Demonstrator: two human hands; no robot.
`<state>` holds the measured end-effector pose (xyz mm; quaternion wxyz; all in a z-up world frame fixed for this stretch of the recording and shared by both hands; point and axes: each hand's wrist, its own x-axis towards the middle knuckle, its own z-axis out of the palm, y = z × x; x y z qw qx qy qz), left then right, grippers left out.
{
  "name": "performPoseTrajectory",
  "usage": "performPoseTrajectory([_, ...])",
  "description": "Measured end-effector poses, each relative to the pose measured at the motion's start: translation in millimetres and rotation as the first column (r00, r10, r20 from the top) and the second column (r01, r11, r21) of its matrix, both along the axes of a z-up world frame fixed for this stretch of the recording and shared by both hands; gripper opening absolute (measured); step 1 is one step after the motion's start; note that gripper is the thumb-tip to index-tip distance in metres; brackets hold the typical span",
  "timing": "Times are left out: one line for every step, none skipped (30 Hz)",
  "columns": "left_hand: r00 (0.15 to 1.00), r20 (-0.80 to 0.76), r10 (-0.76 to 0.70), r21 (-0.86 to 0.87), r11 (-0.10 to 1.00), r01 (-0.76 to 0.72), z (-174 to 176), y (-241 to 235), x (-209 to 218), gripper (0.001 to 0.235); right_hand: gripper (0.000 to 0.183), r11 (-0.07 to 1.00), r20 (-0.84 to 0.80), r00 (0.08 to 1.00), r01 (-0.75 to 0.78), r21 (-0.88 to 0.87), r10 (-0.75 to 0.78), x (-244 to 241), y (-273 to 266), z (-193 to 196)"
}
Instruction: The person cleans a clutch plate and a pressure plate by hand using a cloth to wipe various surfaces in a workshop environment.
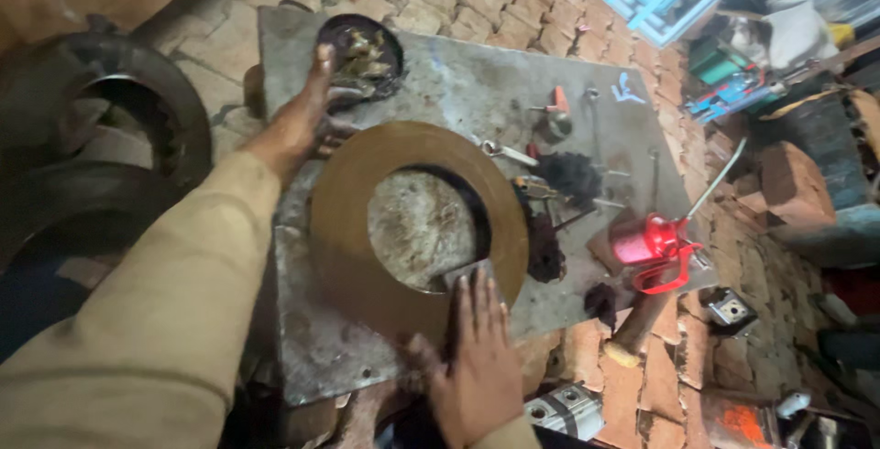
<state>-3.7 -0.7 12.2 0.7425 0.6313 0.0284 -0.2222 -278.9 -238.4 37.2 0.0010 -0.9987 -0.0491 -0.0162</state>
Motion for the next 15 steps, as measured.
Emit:
performPoseTrajectory([1.000,0.002,0.001,0.010,1.000,-0.001,0.0,-0.7,-0.7,0.113,0.096,0.999,0.008,0.999,-0.032,0.022,0.032,-5.7,9.8,0.9])
performPoseTrajectory([1.000,0.003,0.001,0.021,1.000,-0.001,-0.1,-0.5,-1.6,0.113,0.099,0.994,0.009,0.994,-0.108,0.014,0.107,-8.6,19.9,1.7])
performPoseTrajectory([1.000,0.008,-0.003,0.011,1.000,0.003,0.5,-0.3,-0.9,0.112,0.102,0.983,0.016,0.983,-0.182,0.002,0.182,-8.2,29.2,3.1])
performPoseTrajectory([1.000,0.013,-0.008,0.002,1.000,0.008,0.8,0.0,-0.5,0.112,0.105,0.967,0.023,0.967,-0.255,-0.010,0.256,-6.0,38.1,5.6])
performPoseTrajectory([1.000,0.015,-0.016,-0.007,1.000,0.016,0.1,0.1,-1.2,0.111,0.103,0.961,-0.009,0.962,-0.273,0.048,0.274,-2.9,46.0,9.6])
performPoseTrajectory([0.999,0.046,-0.009,-0.027,1.000,0.010,-0.8,0.2,-2.0,0.111,0.101,0.952,-0.039,0.955,-0.288,0.107,0.293,2.3,53.2,14.5])
performPoseTrajectory([0.997,0.079,-0.003,-0.047,0.999,0.007,-1.3,0.5,-1.8,0.111,0.099,0.940,-0.067,0.947,-0.299,0.166,0.313,9.7,61.0,19.8])
performPoseTrajectory([0.994,0.112,0.004,-0.066,0.998,0.004,-2.1,0.9,-1.5,0.111,0.096,0.928,-0.070,0.941,-0.311,0.205,0.331,17.6,69.3,24.6])
performPoseTrajectory([0.998,0.069,-0.014,-0.053,0.998,0.017,-3.1,1.1,-0.5,0.111,0.093,0.915,-0.072,0.935,-0.322,0.243,0.348,27.1,76.8,28.4])
performPoseTrajectory([0.999,0.027,-0.031,-0.041,0.999,0.032,-4.6,1.1,0.5,0.112,0.091,0.900,-0.073,0.928,-0.333,0.281,0.365,37.9,82.5,31.2])
performPoseTrajectory([0.999,-0.016,-0.047,-0.030,0.998,0.047,-6.4,1.7,1.7,0.113,0.091,0.893,-0.047,0.922,-0.360,0.269,0.385,50.2,86.5,32.7])
performPoseTrajectory([0.999,0.050,-0.020,-0.034,0.999,0.021,-8.3,1.3,2.9,0.111,0.090,0.886,-0.022,0.914,-0.386,0.257,0.405,63.6,89.4,32.9])
performPoseTrajectory([0.993,0.115,0.009,-0.038,0.999,-0.005,-9.9,0.9,3.8,0.110,0.090,0.876,0.003,0.905,-0.414,0.246,0.426,76.9,91.1,32.2])
performPoseTrajectory([0.983,0.180,0.037,-0.044,0.999,-0.030,-10.5,1.7,4.3,0.111,0.090,0.880,0.006,0.904,-0.417,0.228,0.427,90.5,91.2,31.1])
performPoseTrajectory([0.991,0.127,0.030,-0.048,0.999,-0.024,-10.0,3.1,3.5,0.111,0.090,0.883,0.009,0.904,-0.421,0.210,0.428,104.7,90.2,29.8])
